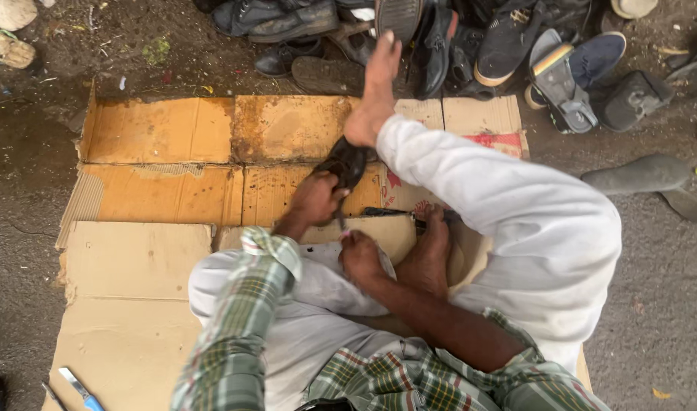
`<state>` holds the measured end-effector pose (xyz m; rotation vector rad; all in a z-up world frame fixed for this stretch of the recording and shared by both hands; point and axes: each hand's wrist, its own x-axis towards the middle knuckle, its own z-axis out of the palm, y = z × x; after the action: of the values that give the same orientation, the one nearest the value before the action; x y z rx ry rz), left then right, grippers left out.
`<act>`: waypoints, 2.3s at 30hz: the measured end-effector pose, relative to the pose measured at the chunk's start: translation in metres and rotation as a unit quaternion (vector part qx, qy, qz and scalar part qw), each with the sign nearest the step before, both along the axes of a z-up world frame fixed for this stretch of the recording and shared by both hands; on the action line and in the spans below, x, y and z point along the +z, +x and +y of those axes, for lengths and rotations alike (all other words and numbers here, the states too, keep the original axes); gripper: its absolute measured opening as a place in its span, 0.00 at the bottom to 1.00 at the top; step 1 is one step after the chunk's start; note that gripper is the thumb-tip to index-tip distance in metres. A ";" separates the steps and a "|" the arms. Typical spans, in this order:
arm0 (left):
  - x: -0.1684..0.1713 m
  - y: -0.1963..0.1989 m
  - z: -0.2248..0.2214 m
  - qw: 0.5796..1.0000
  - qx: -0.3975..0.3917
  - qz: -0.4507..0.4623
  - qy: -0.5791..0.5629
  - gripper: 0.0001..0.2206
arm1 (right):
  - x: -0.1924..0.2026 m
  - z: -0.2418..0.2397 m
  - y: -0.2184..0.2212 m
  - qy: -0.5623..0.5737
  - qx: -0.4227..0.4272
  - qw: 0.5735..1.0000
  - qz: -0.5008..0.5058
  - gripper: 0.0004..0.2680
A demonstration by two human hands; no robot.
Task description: The person sits on cardboard and repairs shoes using a small knife and a pink tool. They cut and trim the soles and straps of various sandals and shoes one by one, occasionally moving them between their hands and the ground.
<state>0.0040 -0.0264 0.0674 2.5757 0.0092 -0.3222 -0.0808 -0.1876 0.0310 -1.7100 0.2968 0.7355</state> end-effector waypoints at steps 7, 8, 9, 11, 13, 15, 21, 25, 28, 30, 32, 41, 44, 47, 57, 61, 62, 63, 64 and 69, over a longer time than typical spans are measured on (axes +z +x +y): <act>-0.040 0.018 -0.050 0.976 0.149 -0.124 -0.095 0.18 | -0.093 -0.051 0.082 -0.086 0.103 0.946 -0.295 0.10; -0.045 0.018 -0.055 0.975 0.164 -0.112 -0.096 0.18 | -0.099 -0.052 0.092 -0.086 0.104 0.948 -0.290 0.10; -0.048 0.016 -0.057 0.974 0.179 -0.101 -0.097 0.18 | -0.103 -0.050 0.103 -0.116 0.119 0.934 -0.316 0.10; -0.052 0.019 -0.057 0.967 0.190 -0.130 -0.108 0.18 | -0.099 -0.051 0.104 -0.149 0.132 0.919 -0.341 0.09; -0.054 0.017 -0.059 0.960 0.200 -0.157 -0.117 0.18 | -0.086 -0.056 0.074 -0.123 0.145 0.944 -0.269 0.10; -0.053 0.015 -0.062 0.959 0.232 -0.112 -0.119 0.18 | -0.061 -0.068 0.025 -0.165 0.152 0.895 -0.386 0.10; -0.058 0.015 -0.091 0.921 0.307 -0.146 -0.192 0.17 | 0.008 -0.078 -0.006 -0.223 0.091 0.945 -0.222 0.12; -0.064 0.011 -0.107 0.858 0.324 -0.140 -0.373 0.15 | 0.007 -0.059 0.027 -0.196 0.060 0.966 -0.158 0.11; -0.058 0.018 -0.113 0.802 0.376 -0.078 -0.458 0.17 | -0.009 -0.058 0.015 -0.188 0.036 0.957 -0.217 0.09; -0.060 0.017 -0.117 0.687 0.404 -0.122 -0.592 0.10 | -0.019 -0.066 -0.011 -0.216 0.051 0.912 -0.344 0.08; -0.069 0.022 -0.116 0.662 0.408 -0.131 -0.615 0.12 | -0.025 -0.078 -0.039 -0.155 0.041 0.937 -0.309 0.08; -0.060 0.035 -0.116 0.513 0.437 -0.101 -0.731 0.09 | -0.084 -0.025 0.016 -0.128 -0.130 0.929 -0.322 0.11; -0.046 0.055 -0.114 0.484 0.470 -0.075 -0.734 0.10 | -0.085 -0.031 -0.042 -0.102 -0.100 0.957 -0.251 0.08; -0.042 0.054 -0.116 0.434 0.449 -0.056 -0.779 0.12 | -0.105 -0.025 -0.022 -0.098 -0.113 0.954 -0.259 0.08; -0.022 0.063 -0.099 0.591 0.242 -0.026 -0.769 0.15 | 0.025 -0.042 0.024 0.099 -0.208 0.971 -0.067 0.06; -0.004 0.012 -0.064 0.902 -0.040 -0.131 -0.410 0.24 | 0.033 -0.058 0.001 0.068 -0.147 0.986 0.036 0.08; -0.002 0.007 -0.056 0.940 -0.161 -0.203 -0.224 0.24 | 0.031 -0.059 0.000 0.044 -0.135 0.987 0.077 0.07; -0.003 0.003 -0.050 0.925 -0.273 -0.264 -0.024 0.24 | 0.028 -0.059 0.000 0.045 -0.133 0.987 0.077 0.07; -0.006 -0.001 -0.047 0.925 -0.272 -0.264 -0.022 0.24 | 0.025 -0.058 0.000 0.034 -0.126 0.988 0.081 0.06; -0.020 0.001 -0.046 0.916 -0.298 -0.250 0.099 0.07 | 0.007 -0.058 -0.003 0.024 -0.108 0.992 0.055 0.07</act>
<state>0.0048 -0.0723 0.0473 2.7296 -0.9870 0.1447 -0.0840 -0.2453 0.0384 -1.5655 0.5284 0.6715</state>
